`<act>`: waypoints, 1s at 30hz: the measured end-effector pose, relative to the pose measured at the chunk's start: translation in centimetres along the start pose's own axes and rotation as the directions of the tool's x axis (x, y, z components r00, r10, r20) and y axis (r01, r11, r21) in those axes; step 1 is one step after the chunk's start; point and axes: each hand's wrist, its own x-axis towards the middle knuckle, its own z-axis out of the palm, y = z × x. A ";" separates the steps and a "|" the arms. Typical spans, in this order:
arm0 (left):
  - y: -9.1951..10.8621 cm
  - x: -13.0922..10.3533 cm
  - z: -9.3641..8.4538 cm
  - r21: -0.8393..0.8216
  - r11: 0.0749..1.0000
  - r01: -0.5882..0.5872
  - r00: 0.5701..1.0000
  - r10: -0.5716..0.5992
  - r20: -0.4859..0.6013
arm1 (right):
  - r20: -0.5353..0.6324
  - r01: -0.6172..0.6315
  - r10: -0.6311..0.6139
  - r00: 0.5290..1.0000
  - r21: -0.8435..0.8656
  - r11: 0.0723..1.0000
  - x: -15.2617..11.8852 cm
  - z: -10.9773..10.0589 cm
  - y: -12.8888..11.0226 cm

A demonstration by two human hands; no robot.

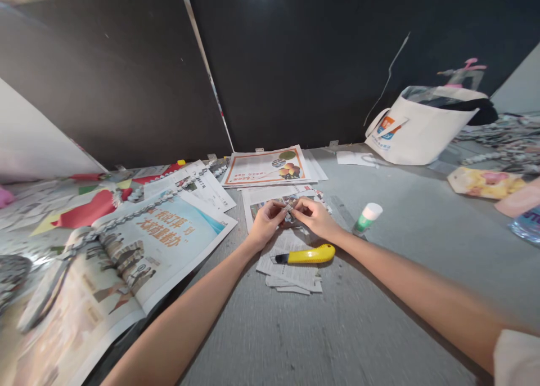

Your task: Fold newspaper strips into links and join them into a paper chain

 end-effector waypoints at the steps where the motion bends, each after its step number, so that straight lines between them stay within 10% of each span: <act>1: 0.0 0.0 0.0 0.024 1.000 -0.010 1.000 0.010 0.001 | 0.000 0.005 -0.005 1.000 -0.005 1.000 0.0 0.0 0.0; 22: -0.5 -0.3 -0.1 0.362 0.918 -0.164 0.986 0.158 0.045 | 0.038 0.020 -0.017 0.999 -0.082 0.996 0.2 0.0 0.1; 30: -0.5 -0.2 0.1 0.223 0.973 -0.063 0.998 0.060 0.018 | 0.046 -0.034 0.037 0.998 -0.063 0.997 0.5 -0.2 0.5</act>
